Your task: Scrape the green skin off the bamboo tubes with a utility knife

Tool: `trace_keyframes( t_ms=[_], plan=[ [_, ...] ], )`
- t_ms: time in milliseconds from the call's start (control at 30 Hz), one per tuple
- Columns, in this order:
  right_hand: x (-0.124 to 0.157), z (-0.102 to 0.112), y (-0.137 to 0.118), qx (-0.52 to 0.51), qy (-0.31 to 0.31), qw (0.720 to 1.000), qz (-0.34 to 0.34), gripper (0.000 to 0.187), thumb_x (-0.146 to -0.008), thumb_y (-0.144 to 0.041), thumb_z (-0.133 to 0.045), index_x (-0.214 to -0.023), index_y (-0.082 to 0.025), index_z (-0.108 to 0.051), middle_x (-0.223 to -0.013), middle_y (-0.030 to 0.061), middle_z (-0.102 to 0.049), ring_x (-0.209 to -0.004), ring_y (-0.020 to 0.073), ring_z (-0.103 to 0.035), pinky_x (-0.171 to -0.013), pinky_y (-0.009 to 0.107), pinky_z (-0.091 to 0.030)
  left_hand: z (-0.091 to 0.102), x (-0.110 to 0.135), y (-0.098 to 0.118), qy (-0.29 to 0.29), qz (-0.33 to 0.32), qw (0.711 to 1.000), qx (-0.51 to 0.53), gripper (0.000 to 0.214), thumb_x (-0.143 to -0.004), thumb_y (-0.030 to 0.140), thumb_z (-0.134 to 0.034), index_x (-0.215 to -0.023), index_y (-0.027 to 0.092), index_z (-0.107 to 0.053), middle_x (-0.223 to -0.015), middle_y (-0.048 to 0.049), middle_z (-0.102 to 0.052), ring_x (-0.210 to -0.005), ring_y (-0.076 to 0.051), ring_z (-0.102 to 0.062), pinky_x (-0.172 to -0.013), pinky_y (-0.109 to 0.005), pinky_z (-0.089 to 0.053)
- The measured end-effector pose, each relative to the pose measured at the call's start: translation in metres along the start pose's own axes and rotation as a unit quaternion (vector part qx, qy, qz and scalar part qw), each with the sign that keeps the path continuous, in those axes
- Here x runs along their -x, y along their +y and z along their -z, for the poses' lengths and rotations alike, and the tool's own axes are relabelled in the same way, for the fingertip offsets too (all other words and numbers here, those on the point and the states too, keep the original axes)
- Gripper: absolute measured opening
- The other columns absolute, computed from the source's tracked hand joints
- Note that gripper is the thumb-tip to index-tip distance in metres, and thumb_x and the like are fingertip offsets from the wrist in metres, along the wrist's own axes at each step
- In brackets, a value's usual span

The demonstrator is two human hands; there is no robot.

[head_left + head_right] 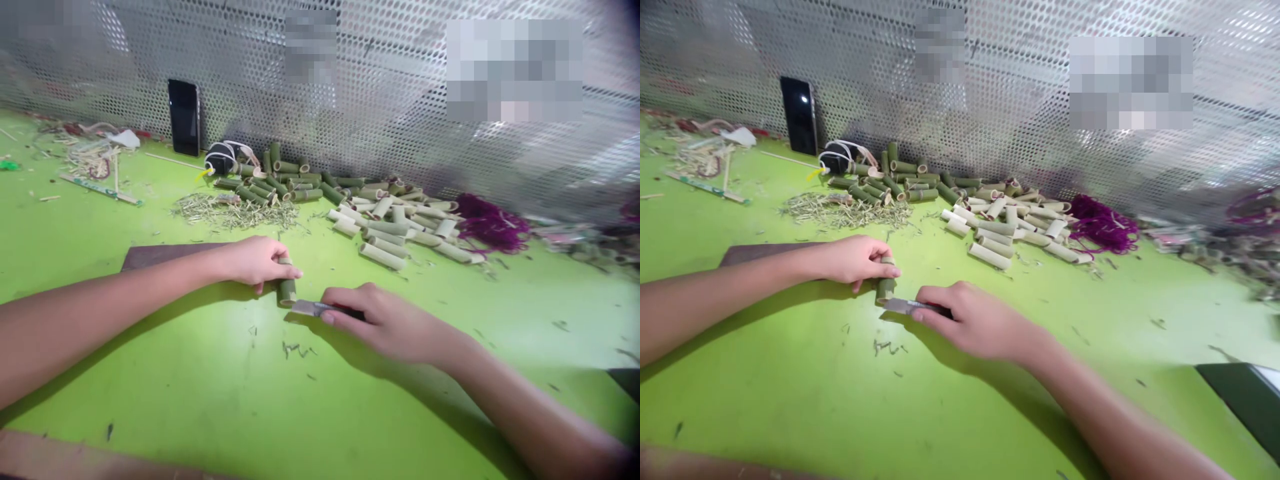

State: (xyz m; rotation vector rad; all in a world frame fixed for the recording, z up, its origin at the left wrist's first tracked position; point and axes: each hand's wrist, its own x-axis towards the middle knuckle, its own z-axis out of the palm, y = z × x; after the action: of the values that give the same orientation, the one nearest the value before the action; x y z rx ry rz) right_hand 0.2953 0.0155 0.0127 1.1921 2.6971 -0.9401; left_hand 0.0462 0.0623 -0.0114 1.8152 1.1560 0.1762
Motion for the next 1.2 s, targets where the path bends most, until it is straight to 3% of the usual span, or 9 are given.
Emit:
trace_keyframes(
  t_ms=[167,433,800,1033,1200],
  plan=[
    [-0.009,-0.01,-0.003,0.083,0.087,0.992,-0.033,0.041,-0.107,-0.048,-0.038,-0.102,-0.021,-0.069,-0.077,0.0048,-0.073,-0.057,0.0164,-0.059,-0.055,0.029,-0.038,-0.003,0.0,-0.003,0.014,-0.011,1.0,-0.008,0.044,-0.086,0.064,-0.071,-0.087,0.021,-0.061,-0.067,0.0039,-0.067,-0.045,-0.012,-0.061,-0.052,-0.026,-0.045],
    [-0.011,-0.016,-0.007,0.145,0.099,0.984,-0.028,0.039,-0.109,-0.046,-0.037,-0.101,-0.023,-0.068,-0.075,0.0033,-0.074,-0.055,0.0174,-0.062,-0.053,0.029,-0.039,0.002,-0.003,-0.004,-0.02,-0.008,0.999,0.029,0.036,-0.087,0.055,-0.073,-0.091,0.021,-0.061,-0.074,0.0045,-0.067,-0.046,-0.011,-0.062,-0.049,-0.025,-0.044],
    [-0.013,-0.019,-0.015,0.152,0.123,0.981,-0.01,0.032,-0.108,-0.038,-0.042,-0.099,-0.023,-0.069,-0.076,0.0021,-0.075,-0.052,0.0153,-0.061,-0.054,0.029,-0.039,-0.001,0.0,-0.003,0.0,-0.013,1.0,0.02,0.04,-0.086,0.058,-0.075,-0.087,0.021,-0.059,-0.072,0.0054,-0.067,-0.043,-0.011,-0.061,-0.05,-0.026,-0.046],
    [-0.012,-0.011,-0.014,0.07,0.071,0.995,-0.031,0.031,-0.107,-0.04,-0.045,-0.096,-0.023,-0.068,-0.07,0.0008,-0.07,-0.052,0.0142,-0.058,-0.052,0.027,-0.039,-0.001,0.001,-0.001,-0.012,-0.004,0.999,0.044,0.038,-0.087,0.055,-0.075,-0.086,0.021,-0.059,-0.067,0.0038,-0.067,-0.049,-0.013,-0.065,-0.051,-0.025,-0.047],
    [-0.001,-0.004,-0.01,0.026,-0.007,1.0,-0.004,0.04,-0.107,-0.047,-0.042,-0.089,-0.022,-0.067,-0.066,-0.0005,-0.066,-0.051,0.0128,-0.054,-0.051,0.027,-0.036,0.0,-0.002,-0.002,-0.017,0.004,0.999,0.044,0.031,-0.09,0.05,-0.072,-0.092,0.021,-0.06,-0.069,0.0025,-0.07,-0.05,-0.014,-0.065,-0.049,-0.025,-0.046]
  ],
)
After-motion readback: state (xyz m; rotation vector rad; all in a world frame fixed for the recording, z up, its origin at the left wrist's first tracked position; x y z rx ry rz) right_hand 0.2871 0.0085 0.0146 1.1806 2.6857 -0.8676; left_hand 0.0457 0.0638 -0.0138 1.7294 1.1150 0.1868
